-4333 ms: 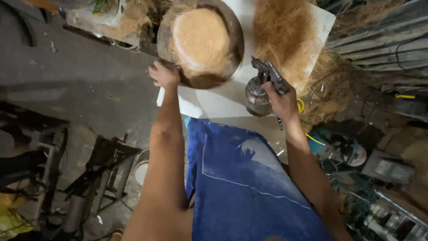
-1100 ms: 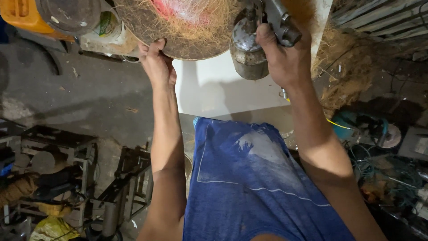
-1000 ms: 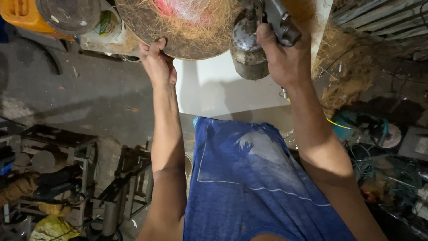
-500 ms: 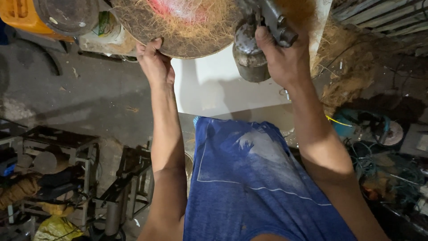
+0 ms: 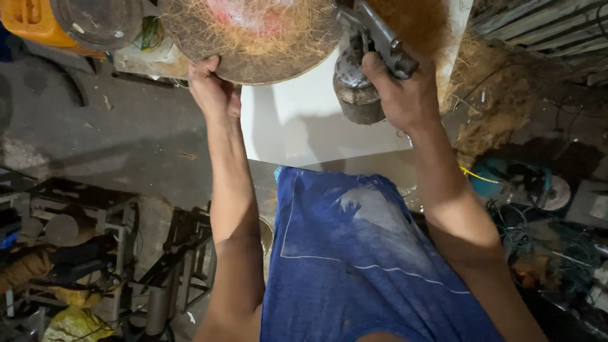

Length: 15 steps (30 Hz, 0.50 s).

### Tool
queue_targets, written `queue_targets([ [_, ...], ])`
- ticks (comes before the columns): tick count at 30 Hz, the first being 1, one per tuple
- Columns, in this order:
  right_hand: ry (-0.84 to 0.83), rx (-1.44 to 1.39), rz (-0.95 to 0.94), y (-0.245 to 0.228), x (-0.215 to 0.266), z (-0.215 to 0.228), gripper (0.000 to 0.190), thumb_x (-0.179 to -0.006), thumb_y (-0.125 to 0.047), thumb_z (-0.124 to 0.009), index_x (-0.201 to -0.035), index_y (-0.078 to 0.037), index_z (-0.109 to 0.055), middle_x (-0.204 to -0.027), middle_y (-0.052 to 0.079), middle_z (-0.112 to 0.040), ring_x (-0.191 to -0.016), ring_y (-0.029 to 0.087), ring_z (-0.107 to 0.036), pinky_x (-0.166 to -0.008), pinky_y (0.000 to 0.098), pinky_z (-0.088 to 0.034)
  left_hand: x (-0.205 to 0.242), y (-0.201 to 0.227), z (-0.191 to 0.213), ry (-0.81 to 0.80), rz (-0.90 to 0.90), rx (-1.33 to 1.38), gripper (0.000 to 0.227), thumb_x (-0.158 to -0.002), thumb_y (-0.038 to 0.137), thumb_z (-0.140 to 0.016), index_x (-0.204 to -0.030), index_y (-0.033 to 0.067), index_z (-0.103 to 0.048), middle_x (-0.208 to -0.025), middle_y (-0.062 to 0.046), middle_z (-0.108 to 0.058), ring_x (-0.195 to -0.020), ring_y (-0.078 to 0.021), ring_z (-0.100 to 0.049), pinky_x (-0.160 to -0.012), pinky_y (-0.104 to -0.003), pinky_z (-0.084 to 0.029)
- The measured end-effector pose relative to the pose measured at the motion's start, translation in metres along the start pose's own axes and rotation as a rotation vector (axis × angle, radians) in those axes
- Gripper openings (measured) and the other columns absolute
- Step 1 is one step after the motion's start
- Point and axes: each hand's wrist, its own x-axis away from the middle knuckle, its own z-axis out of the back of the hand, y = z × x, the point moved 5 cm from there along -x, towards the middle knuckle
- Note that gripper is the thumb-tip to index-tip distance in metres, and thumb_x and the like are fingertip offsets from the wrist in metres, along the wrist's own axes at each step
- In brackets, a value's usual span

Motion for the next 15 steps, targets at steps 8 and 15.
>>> queue_targets([
  [8, 0.002, 0.06, 0.002, -0.01, 0.001, 0.005, 0.044, -0.1, -0.051, -0.058, -0.11, -0.01, -0.07, -0.095, 0.007, -0.071, -0.096, 0.024, -0.069, -0.073, 0.0399, -0.052, -0.032, -0.005, 0.027, 0.04, 0.023, 0.021, 0.021, -0.061, -0.007, -0.061, -0.07, 0.0073, -0.048, -0.076, -0.009, -0.051, -0.07, -0.0267, -0.052, -0.061, -0.039, -0.045],
  [15, 0.023, 0.042, 0.188, -0.02, -0.002, 0.007, 0.039, -0.106, -0.042, -0.058, -0.11, -0.004, -0.066, -0.094, 0.01, -0.068, -0.092, 0.027, -0.066, -0.075, 0.0425, -0.05, -0.032, -0.004, 0.03, -0.015, 0.033, -0.051, 0.028, -0.059, -0.004, -0.062, -0.079, 0.0082, -0.046, -0.078, -0.007, -0.048, -0.068, -0.0241, -0.05, -0.058, -0.035, -0.045],
])
